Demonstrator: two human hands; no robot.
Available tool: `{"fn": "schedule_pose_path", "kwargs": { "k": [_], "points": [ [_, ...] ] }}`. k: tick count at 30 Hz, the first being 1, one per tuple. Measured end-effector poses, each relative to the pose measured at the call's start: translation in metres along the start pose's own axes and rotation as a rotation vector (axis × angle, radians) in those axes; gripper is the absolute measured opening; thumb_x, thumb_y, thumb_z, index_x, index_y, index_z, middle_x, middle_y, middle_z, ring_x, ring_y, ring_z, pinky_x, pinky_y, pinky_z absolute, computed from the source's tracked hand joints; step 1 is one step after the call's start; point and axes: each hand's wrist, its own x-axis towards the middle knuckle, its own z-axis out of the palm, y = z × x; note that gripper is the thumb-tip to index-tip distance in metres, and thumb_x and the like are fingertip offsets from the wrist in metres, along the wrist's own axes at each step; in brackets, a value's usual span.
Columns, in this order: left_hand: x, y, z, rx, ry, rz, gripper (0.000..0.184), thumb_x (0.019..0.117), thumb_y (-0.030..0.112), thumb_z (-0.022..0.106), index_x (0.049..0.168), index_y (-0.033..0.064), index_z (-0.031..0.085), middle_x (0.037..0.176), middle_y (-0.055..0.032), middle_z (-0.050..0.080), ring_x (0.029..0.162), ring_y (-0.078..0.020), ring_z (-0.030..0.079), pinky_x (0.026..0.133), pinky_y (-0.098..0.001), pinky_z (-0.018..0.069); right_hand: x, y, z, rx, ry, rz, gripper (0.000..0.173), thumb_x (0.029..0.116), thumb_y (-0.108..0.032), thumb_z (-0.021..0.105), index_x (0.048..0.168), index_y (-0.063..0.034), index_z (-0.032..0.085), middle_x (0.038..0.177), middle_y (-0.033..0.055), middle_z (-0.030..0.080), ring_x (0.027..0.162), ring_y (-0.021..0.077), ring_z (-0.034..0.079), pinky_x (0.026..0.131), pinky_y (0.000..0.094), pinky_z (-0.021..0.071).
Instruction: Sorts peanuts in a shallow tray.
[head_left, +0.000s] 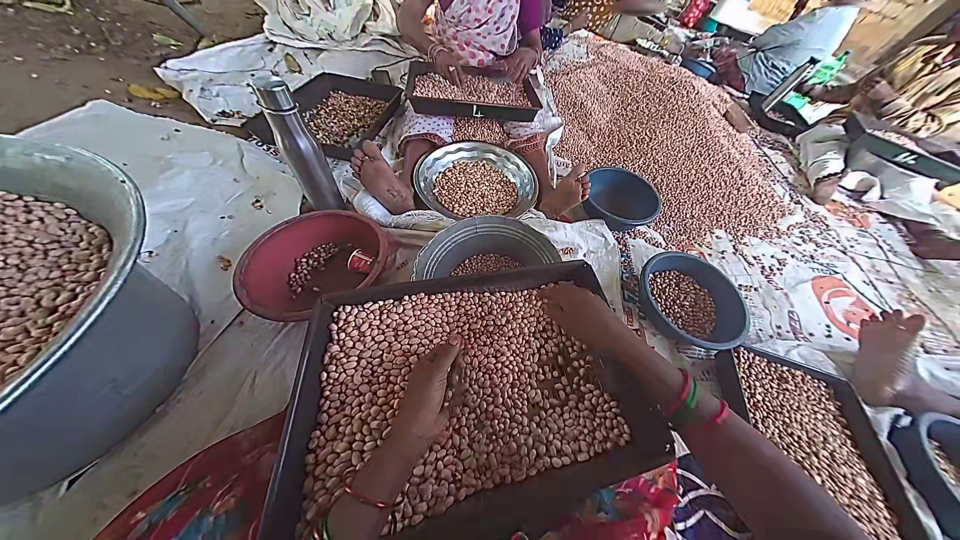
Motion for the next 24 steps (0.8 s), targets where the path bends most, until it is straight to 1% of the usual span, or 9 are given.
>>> {"fn": "schedule_pose_path", "kwargs": {
  "k": [4,6,10,12,14,16,18,21,24],
  "points": [
    [0.008,0.003,-0.011,0.112,0.033,0.165,0.029,0.1116,0.014,0.038,0.095,0.0058,0.060,0.052,0.0096,0.042,0.037,0.0015,0.036,0.037,-0.0134,0.0325,0.052,-0.014,0.034,0.060,0.029,-0.092,0.040,0.1101,-0.021,0.045,0.145,-0.0063,0.058,0.147,0.0261,0.053,0.138,0.0429,0.050,0.112,0.0595,0.0391],
    [0.011,0.005,-0.016,0.152,0.054,0.218,0.024,0.1107,0.012,0.039,0.100,0.0057,0.060,0.054,0.0102,0.042,0.039,0.0018,0.037,0.039,-0.0128,0.0330,0.043,-0.042,0.071,0.003,-0.080,-0.210,0.040,0.1070,-0.020,0.051,0.144,-0.0107,0.059,0.154,0.0273,0.044,0.142,0.0493,0.042,0.109,0.0718,0.0333],
    [0.014,0.005,-0.021,0.168,0.045,0.240,0.016,0.1076,0.009,0.047,0.099,0.0060,0.061,0.057,0.0102,0.045,0.041,0.0023,0.038,0.040,-0.0124,0.0336,-0.004,-0.042,0.103,-0.120,-0.274,-0.475,0.040,0.1012,-0.018,0.064,0.141,-0.0115,0.063,0.160,0.0240,0.041,0.148,0.0518,0.032,0.112,0.0769,0.0241],
    [0.013,0.003,-0.019,0.191,-0.008,0.214,0.016,0.1066,0.008,0.049,0.097,0.0069,0.062,0.057,0.0102,0.046,0.041,0.0023,0.038,0.040,-0.0124,0.0338,-0.015,-0.011,0.089,-0.117,-0.222,-0.413,0.036,0.0962,-0.014,0.070,0.132,-0.0104,0.069,0.154,0.0272,0.047,0.147,0.0549,0.032,0.110,0.0812,0.0223],
    [0.009,0.000,-0.014,0.235,-0.073,0.153,0.015,0.1067,0.008,0.050,0.097,0.0070,0.061,0.057,0.0099,0.045,0.041,0.0021,0.038,0.041,-0.0127,0.0342,-0.026,0.017,0.064,-0.132,-0.176,-0.247,0.038,0.0990,-0.014,0.065,0.137,-0.0079,0.065,0.157,0.0286,0.042,0.148,0.0548,0.029,0.111,0.0777,0.0249],
    [0.006,-0.004,-0.010,0.295,-0.146,0.112,0.015,0.1064,0.008,0.050,0.096,0.0069,0.060,0.058,0.0100,0.045,0.042,0.0023,0.038,0.042,-0.0127,0.0344,-0.046,0.027,0.049,-0.142,-0.139,-0.170,0.036,0.1016,-0.012,0.060,0.136,-0.0033,0.063,0.147,0.0270,0.053,0.142,0.0496,0.043,0.112,0.0677,0.0343],
    [0.004,-0.008,-0.007,0.362,-0.198,0.077,0.015,0.1065,0.009,0.050,0.096,0.0068,0.061,0.058,0.0095,0.045,0.043,0.0017,0.038,0.042,-0.0133,0.0333,-0.070,0.021,0.045,-0.171,-0.243,-0.156,0.029,0.1044,-0.010,0.054,0.126,0.0033,0.067,0.124,0.0290,0.067,0.120,0.0494,0.061,0.100,0.0644,0.0455],
    [0.003,-0.011,-0.005,0.382,-0.211,0.037,0.018,0.1070,0.010,0.050,0.093,0.0076,0.061,0.055,0.0095,0.044,0.042,0.0009,0.037,0.042,-0.0140,0.0324,-0.084,0.018,0.059,-0.285,-0.419,-0.119,0.026,0.1063,-0.006,0.048,0.122,0.0056,0.065,0.116,0.0294,0.067,0.111,0.0487,0.064,0.093,0.0623,0.0483],
    [0.003,-0.011,-0.005,0.364,-0.200,0.024,0.019,0.1078,0.010,0.048,0.093,0.0078,0.060,0.054,0.0092,0.043,0.041,0.0006,0.038,0.041,-0.0139,0.0337,-0.086,0.029,0.075,-0.286,-0.331,-0.147,0.024,0.1041,-0.002,0.049,0.117,0.0072,0.067,0.112,0.0300,0.067,0.108,0.0490,0.065,0.090,0.0611,0.0502]
  ]
}}
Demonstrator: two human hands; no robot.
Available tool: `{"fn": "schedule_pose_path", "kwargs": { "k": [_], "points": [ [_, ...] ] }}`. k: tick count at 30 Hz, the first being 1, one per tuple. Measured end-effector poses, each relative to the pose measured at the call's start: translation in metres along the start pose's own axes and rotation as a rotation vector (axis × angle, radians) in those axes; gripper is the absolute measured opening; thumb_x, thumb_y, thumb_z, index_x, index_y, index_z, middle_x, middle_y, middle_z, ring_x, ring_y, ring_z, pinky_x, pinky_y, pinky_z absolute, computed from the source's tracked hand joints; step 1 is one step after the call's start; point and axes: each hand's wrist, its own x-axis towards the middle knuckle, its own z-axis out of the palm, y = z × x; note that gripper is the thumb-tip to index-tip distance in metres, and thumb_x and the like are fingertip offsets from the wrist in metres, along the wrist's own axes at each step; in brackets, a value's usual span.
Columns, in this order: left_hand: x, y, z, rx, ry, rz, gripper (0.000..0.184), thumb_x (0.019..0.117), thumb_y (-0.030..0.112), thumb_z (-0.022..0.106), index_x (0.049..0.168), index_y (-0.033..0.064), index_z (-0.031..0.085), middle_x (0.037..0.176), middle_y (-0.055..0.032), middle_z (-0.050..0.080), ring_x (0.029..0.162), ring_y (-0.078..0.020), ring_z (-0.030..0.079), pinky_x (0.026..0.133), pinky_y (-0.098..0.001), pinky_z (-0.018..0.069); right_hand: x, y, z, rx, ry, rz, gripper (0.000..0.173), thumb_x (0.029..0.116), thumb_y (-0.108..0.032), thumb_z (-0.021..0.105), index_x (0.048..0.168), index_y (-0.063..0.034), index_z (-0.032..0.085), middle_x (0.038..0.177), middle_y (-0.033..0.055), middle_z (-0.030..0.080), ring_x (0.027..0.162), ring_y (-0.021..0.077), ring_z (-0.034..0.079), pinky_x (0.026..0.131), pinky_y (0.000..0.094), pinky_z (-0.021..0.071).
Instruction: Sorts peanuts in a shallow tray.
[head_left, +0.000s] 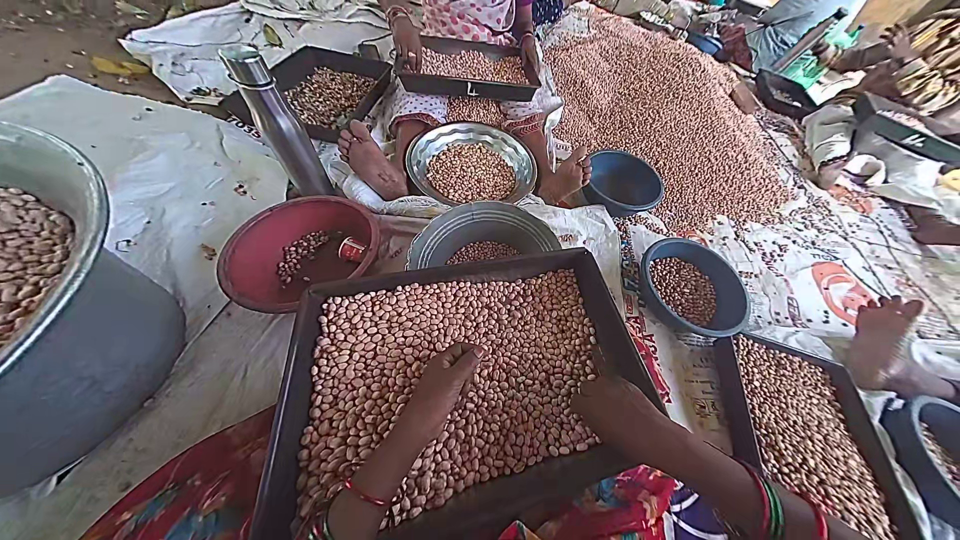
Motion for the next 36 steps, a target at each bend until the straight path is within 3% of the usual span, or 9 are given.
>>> {"fn": "schedule_pose_path", "kwargs": {
  "k": [6,10,14,16,18,21,24,29,36],
  "points": [
    [-0.001,0.002,-0.002,-0.064,0.000,-0.058,0.021,0.1096,0.011,0.044,0.098,0.0053,0.061,0.054,0.0083,0.042,0.040,0.0003,0.036,0.040,-0.0139,0.0319,0.006,-0.005,0.005,-0.075,0.010,0.025,0.026,0.1023,0.003,0.048,0.121,0.0085,0.066,0.119,0.0306,0.066,0.113,0.0487,0.064,0.093,0.0600,0.0493],
    [-0.004,0.006,-0.004,-0.128,-0.090,-0.178,0.028,0.1118,0.017,0.039,0.097,0.0077,0.060,0.053,0.0084,0.041,0.039,0.0009,0.034,0.038,-0.0134,0.0299,0.008,-0.014,-0.012,-0.025,-0.024,0.079,0.026,0.1051,-0.003,0.046,0.122,0.0088,0.062,0.119,0.0298,0.065,0.113,0.0471,0.064,0.092,0.0582,0.0502],
    [-0.005,0.004,-0.004,-0.009,-0.336,-0.283,0.033,0.1134,0.027,0.032,0.100,0.0114,0.058,0.055,0.0098,0.043,0.039,0.0025,0.032,0.038,-0.0124,0.0275,0.005,-0.022,-0.020,0.119,0.454,-0.182,0.020,0.0991,-0.004,0.056,0.099,0.0083,0.072,0.094,0.0253,0.072,0.090,0.0425,0.073,0.075,0.0549,0.0571],
    [-0.007,0.002,-0.003,0.038,-0.374,-0.283,0.032,0.1133,0.025,0.033,0.097,0.0120,0.057,0.055,0.0100,0.046,0.040,0.0029,0.033,0.039,-0.0124,0.0267,0.009,-0.017,-0.034,0.100,0.578,-0.169,0.021,0.1005,-0.004,0.054,0.102,0.0082,0.072,0.096,0.0258,0.071,0.091,0.0433,0.073,0.075,0.0557,0.0579],
    [-0.007,0.000,-0.003,0.030,-0.348,-0.264,0.033,0.1132,0.024,0.033,0.095,0.0111,0.057,0.055,0.0097,0.046,0.039,0.0031,0.032,0.038,-0.0122,0.0268,0.012,-0.002,-0.046,0.106,0.563,-0.083,0.025,0.1027,-0.005,0.051,0.108,0.0087,0.071,0.103,0.0270,0.071,0.098,0.0439,0.071,0.082,0.0559,0.0562],
    [-0.005,0.001,-0.002,-0.017,-0.259,-0.265,0.033,0.1133,0.023,0.034,0.093,0.0096,0.057,0.055,0.0082,0.047,0.038,0.0022,0.033,0.037,-0.0127,0.0279,0.006,0.004,-0.055,0.157,0.190,0.053,0.031,0.1083,-0.011,0.045,0.124,0.0063,0.066,0.122,0.0280,0.067,0.117,0.0455,0.064,0.097,0.0607,0.0480],
    [-0.004,0.001,0.001,-0.011,-0.225,-0.278,0.034,0.1132,0.023,0.034,0.091,0.0103,0.056,0.055,0.0078,0.046,0.038,0.0013,0.033,0.037,-0.0131,0.0277,0.006,-0.004,-0.041,0.061,-0.116,0.106,0.029,0.1092,-0.010,0.043,0.124,0.0045,0.062,0.123,0.0287,0.064,0.117,0.0480,0.062,0.091,0.0640,0.0479],
    [-0.005,0.001,0.002,-0.034,-0.201,-0.274,0.033,0.1128,0.020,0.036,0.089,0.0101,0.057,0.054,0.0077,0.046,0.038,0.0013,0.035,0.037,-0.0128,0.0294,0.001,-0.003,-0.027,0.052,-0.163,0.132,0.027,0.1090,-0.010,0.044,0.121,0.0051,0.062,0.117,0.0290,0.065,0.113,0.0483,0.063,0.087,0.0635,0.0485],
    [-0.004,-0.003,0.001,-0.039,-0.191,-0.267,0.034,0.1129,0.020,0.035,0.089,0.0108,0.057,0.054,0.0077,0.046,0.038,0.0011,0.035,0.038,-0.0130,0.0301,0.000,-0.003,-0.019,0.032,-0.159,0.168,0.027,0.1078,-0.006,0.044,0.127,0.0038,0.060,0.122,0.0287,0.064,0.114,0.0478,0.063,0.089,0.0624,0.0490]
  ]
}}
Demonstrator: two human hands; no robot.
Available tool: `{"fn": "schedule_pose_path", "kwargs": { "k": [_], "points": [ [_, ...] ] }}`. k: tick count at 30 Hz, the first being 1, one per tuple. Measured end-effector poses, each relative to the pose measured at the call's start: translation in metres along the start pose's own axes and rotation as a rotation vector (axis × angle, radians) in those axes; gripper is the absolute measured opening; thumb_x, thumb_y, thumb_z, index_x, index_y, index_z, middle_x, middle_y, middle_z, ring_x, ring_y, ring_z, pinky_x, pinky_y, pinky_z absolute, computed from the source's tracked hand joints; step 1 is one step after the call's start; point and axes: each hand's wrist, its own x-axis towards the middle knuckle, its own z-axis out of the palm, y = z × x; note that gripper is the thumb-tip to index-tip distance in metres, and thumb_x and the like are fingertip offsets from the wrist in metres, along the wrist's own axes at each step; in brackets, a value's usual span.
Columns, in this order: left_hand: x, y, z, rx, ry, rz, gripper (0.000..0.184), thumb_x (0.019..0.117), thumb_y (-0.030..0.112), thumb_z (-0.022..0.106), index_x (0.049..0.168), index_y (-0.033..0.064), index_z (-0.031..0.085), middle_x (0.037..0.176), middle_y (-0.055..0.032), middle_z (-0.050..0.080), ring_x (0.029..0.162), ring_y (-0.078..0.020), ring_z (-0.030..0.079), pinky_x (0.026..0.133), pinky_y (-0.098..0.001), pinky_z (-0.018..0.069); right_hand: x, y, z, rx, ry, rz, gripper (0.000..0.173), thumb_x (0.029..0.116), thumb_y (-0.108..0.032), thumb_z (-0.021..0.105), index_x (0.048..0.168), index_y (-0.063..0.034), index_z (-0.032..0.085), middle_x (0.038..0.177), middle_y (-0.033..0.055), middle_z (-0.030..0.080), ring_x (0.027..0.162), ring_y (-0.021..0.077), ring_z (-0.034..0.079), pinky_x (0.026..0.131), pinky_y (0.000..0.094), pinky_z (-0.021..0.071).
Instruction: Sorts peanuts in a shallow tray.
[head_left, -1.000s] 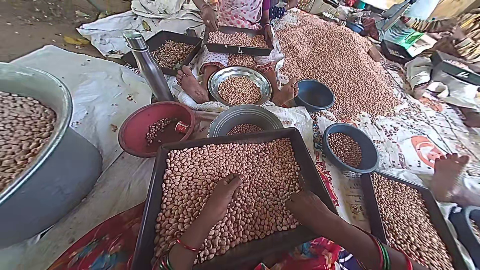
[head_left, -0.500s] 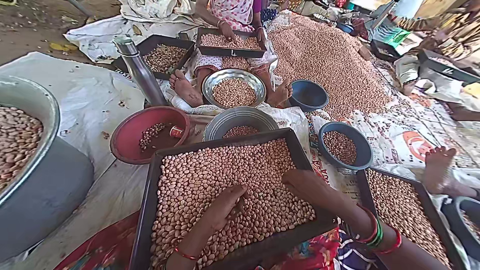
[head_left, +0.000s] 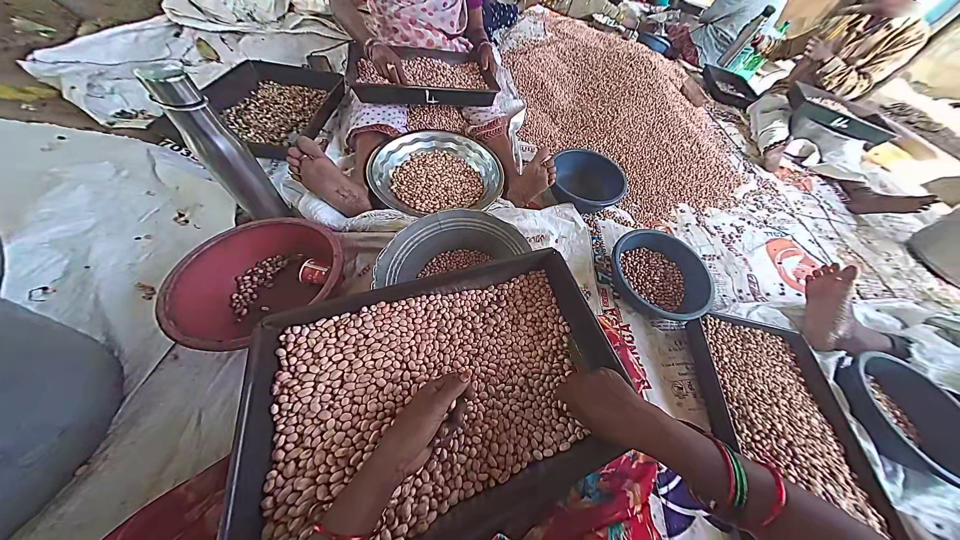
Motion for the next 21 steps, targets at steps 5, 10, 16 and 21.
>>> {"fn": "schedule_pose_path", "kwargs": {
  "k": [5,10,16,21],
  "points": [
    [-0.002,0.000,0.010,0.282,-0.045,0.114,0.023,0.1100,0.014,0.043,0.099,0.0055,0.061,0.059,0.0084,0.047,0.044,0.0013,0.038,0.043,-0.0138,0.0323,-0.003,-0.001,0.001,0.031,0.005,-0.016,0.027,0.1079,-0.007,0.044,0.125,0.0050,0.061,0.120,0.0293,0.064,0.114,0.0483,0.063,0.090,0.0631,0.0484],
    [0.002,0.021,0.068,1.134,-0.335,0.134,0.037,0.1113,0.024,0.043,0.136,0.0019,0.061,0.113,-0.0218,0.069,0.101,-0.0346,0.067,0.093,-0.0520,0.0507,0.000,0.000,0.006,0.019,-0.031,0.010,0.027,0.1083,-0.009,0.045,0.124,0.0034,0.063,0.121,0.0280,0.065,0.114,0.0474,0.063,0.089,0.0632,0.0484],
    [0.013,0.016,0.114,1.599,-0.343,0.099,0.030,0.1079,0.008,0.042,0.132,0.0012,0.059,0.117,-0.0264,0.068,0.113,-0.0454,0.065,0.092,-0.0606,0.0515,-0.001,0.006,0.014,0.079,0.025,0.022,0.025,0.1073,-0.009,0.047,0.121,0.0066,0.061,0.116,0.0295,0.066,0.113,0.0483,0.064,0.090,0.0632,0.0487],
    [0.002,0.019,0.126,1.713,-0.298,-0.009,0.037,0.1081,0.009,0.041,0.142,-0.0013,0.050,0.124,-0.0285,0.066,0.118,-0.0457,0.064,0.097,-0.0581,0.0505,0.002,0.012,0.022,0.177,0.084,-0.051,0.022,0.1030,-0.005,0.055,0.119,0.0080,0.062,0.114,0.0303,0.067,0.110,0.0497,0.064,0.087,0.0663,0.0490]
  ]
}}
